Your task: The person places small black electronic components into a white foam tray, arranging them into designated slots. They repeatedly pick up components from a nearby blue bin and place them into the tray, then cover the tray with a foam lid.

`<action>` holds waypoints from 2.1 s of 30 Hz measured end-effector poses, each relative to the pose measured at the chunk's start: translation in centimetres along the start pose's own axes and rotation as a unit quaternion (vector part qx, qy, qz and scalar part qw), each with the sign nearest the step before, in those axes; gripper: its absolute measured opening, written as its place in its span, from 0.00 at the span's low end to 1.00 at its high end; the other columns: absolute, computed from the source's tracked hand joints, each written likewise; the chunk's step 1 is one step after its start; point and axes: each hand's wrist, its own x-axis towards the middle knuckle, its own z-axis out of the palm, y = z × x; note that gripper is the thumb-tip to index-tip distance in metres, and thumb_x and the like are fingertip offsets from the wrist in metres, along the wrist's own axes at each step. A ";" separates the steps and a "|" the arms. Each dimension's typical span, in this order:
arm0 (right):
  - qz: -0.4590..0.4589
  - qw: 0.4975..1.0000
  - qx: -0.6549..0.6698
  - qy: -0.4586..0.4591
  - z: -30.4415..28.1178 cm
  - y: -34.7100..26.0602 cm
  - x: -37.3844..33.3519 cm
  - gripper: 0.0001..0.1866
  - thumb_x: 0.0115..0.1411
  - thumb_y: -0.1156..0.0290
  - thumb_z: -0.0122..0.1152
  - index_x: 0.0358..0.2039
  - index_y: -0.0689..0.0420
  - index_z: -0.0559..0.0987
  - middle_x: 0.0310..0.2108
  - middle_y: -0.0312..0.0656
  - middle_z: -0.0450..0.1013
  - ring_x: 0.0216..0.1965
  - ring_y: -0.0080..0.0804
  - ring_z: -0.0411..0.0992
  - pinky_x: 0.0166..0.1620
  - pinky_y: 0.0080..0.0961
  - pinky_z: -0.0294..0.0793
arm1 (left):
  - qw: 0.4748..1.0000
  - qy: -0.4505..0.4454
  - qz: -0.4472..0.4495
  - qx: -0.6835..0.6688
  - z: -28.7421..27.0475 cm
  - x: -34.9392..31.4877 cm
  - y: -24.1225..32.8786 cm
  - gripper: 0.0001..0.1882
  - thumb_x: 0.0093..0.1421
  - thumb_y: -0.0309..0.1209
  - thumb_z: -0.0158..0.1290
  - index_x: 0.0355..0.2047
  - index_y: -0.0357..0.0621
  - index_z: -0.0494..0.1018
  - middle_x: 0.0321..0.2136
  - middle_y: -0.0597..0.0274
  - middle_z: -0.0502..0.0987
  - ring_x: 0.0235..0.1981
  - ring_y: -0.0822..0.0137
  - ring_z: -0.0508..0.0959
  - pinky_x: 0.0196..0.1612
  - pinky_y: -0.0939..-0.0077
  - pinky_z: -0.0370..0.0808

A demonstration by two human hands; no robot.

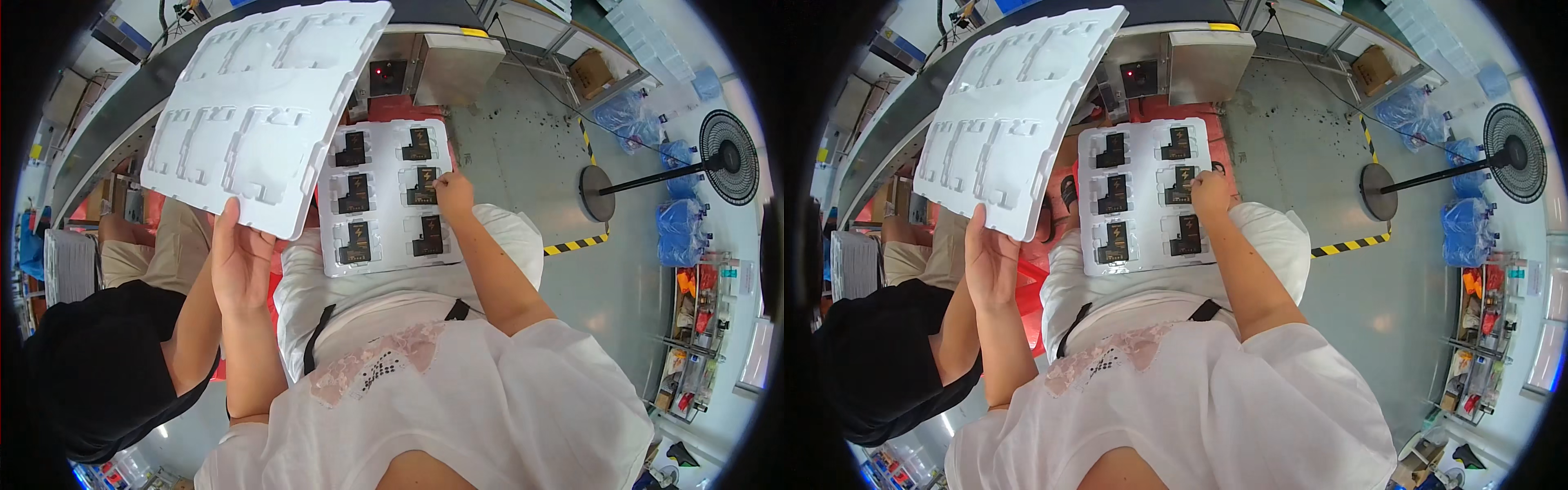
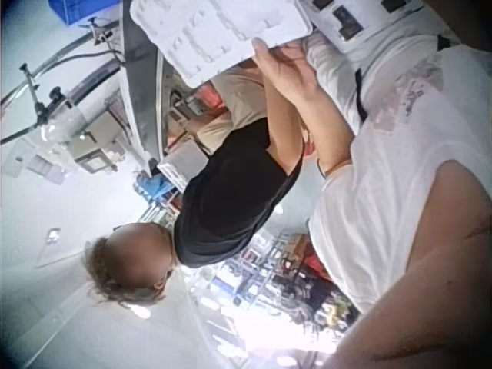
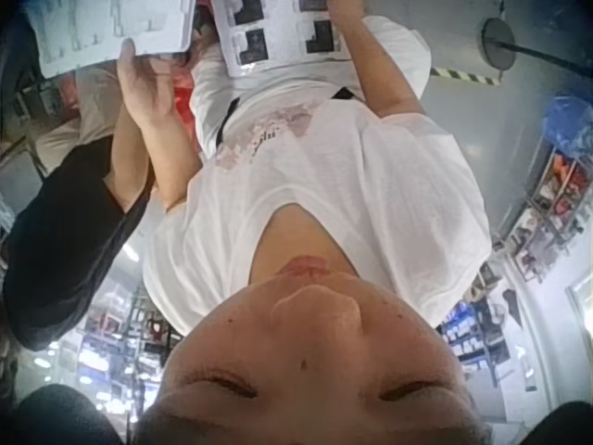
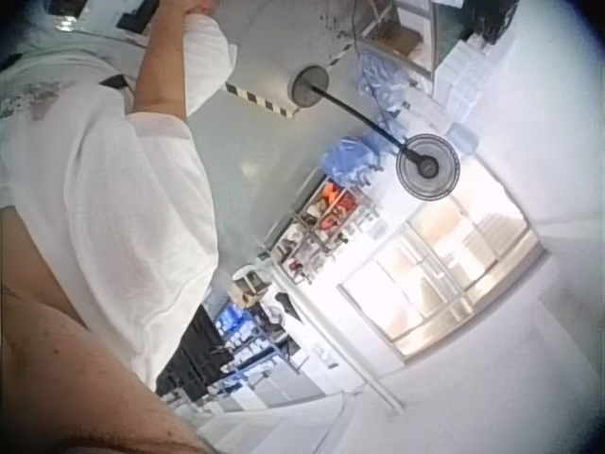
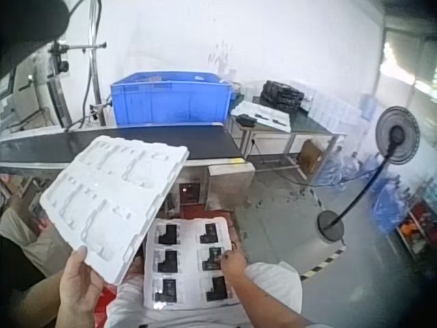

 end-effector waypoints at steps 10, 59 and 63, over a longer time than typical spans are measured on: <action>-0.063 0.968 -0.223 -0.100 -1.7 -2.3 1.8 0.07 0.49 0.69 0.60 0.29 0.57 0.79 0.36 0.47 0.74 0.35 0.44 0.73 0.34 0.40 0.71 | 0.997 -0.081 -0.005 0.006 1.8 -2.6 1.3 0.23 0.65 0.32 0.43 0.58 0.36 0.57 0.54 0.57 0.67 0.55 0.63 0.68 0.57 0.64 0.68; -0.063 0.951 -0.288 -0.093 -1.3 -5.2 -0.7 0.24 0.56 0.50 0.54 0.38 0.60 0.77 0.41 0.46 0.71 0.46 0.41 0.68 0.45 0.47 0.62 | 0.994 0.005 0.036 0.107 0.1 -4.5 3.1 0.23 0.61 0.33 0.48 0.54 0.35 0.63 0.49 0.58 0.71 0.51 0.63 0.71 0.55 0.67 0.65; -0.155 0.933 -0.296 -0.137 -1.3 -3.6 -5.1 0.24 0.58 0.54 0.51 0.44 0.62 0.74 0.47 0.46 0.68 0.52 0.41 0.63 0.49 0.48 0.61 | 0.991 -0.010 0.041 0.129 -0.1 -4.7 3.3 0.22 0.61 0.34 0.48 0.53 0.34 0.64 0.49 0.60 0.71 0.51 0.67 0.70 0.54 0.70 0.64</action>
